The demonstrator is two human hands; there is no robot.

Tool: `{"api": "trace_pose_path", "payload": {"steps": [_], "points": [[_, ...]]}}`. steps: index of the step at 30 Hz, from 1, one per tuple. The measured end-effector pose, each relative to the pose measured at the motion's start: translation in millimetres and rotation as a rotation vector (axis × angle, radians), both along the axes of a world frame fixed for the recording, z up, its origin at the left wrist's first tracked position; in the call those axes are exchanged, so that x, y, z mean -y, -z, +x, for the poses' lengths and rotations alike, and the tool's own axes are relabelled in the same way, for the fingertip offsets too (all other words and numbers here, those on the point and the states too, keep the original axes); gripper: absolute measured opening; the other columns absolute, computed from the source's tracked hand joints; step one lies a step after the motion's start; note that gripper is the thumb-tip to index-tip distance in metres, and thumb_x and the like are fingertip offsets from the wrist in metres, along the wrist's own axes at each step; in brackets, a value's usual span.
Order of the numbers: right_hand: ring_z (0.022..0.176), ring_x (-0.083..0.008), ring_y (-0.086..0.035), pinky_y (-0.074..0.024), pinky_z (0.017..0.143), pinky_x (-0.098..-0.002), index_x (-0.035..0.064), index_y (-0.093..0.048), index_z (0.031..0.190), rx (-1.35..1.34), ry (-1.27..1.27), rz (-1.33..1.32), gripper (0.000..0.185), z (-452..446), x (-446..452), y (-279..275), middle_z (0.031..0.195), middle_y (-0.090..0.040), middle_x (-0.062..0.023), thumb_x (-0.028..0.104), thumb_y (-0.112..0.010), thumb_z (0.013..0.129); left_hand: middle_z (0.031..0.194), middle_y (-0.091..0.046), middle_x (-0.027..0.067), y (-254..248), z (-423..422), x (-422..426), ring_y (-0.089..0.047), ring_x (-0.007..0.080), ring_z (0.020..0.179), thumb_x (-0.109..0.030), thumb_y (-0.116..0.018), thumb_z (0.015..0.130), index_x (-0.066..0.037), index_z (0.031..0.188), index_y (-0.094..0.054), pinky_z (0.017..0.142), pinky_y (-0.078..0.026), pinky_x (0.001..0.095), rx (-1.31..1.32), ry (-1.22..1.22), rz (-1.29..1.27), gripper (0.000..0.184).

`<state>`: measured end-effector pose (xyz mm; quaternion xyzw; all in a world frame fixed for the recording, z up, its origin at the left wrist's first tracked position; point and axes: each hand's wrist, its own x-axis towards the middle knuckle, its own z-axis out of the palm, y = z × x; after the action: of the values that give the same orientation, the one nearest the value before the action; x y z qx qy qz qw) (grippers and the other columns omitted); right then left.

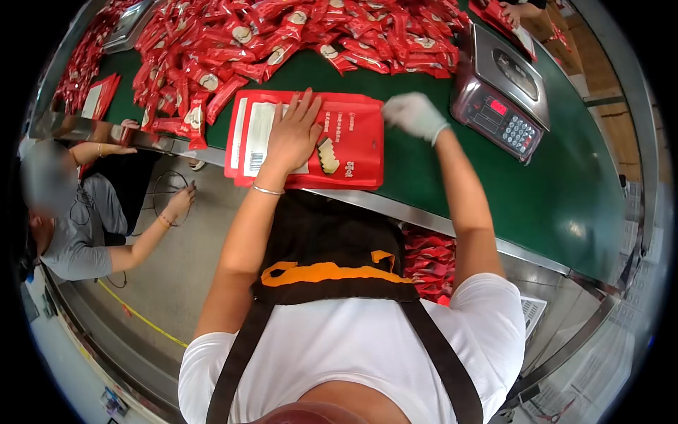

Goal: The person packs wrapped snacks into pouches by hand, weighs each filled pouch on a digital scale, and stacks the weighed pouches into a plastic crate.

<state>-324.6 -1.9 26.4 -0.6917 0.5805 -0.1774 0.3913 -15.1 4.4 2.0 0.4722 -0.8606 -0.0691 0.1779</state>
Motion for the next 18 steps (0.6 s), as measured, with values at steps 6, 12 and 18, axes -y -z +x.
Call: {"api": "trace_pose_path", "payload": {"steps": [6,12,18], "points": [[0.103,-0.0348,-0.064,-0.0497,0.090,-0.0417,0.0067,-0.063,0.117,-0.257,0.426,-0.460,0.045,-19.8,108.6,-30.3,0.107,-0.068,-0.0153,0.042,-0.062,0.089,0.154,-0.036,0.0119,-1.3,0.6,1.1,-0.032,0.0320,0.142,-0.031,-0.049,0.097,-0.011,0.143,-0.045,0.116,-0.021,0.0510,-0.003,0.005,-0.012,0.051],[0.119,-0.0363,-0.057,-0.0296,0.105,-0.0636,0.0154,-0.059,0.124,-0.933,0.217,-0.109,0.045,1.6,143.6,-11.7,0.120,-0.065,-0.0161,0.042,-0.059,0.089,0.153,-0.037,0.0112,-1.6,2.0,1.5,-0.031,0.0318,0.143,-0.032,-0.049,0.097,-0.011,0.143,-0.046,0.116,-0.022,0.0499,-0.012,-0.007,-0.017,0.050],[0.094,-0.0163,-0.065,-0.0512,0.083,-0.0264,-0.0007,-0.056,0.130,0.120,0.473,-0.058,0.049,-30.8,24.3,-39.0,0.112,-0.066,-0.0144,0.011,-0.065,0.084,0.154,-0.037,0.0101,0.2,1.2,4.0,-0.029,0.0308,0.144,-0.033,-0.047,0.098,-0.011,0.143,-0.046,0.117,-0.020,0.0495,-0.023,-0.017,0.015,0.050]]}}
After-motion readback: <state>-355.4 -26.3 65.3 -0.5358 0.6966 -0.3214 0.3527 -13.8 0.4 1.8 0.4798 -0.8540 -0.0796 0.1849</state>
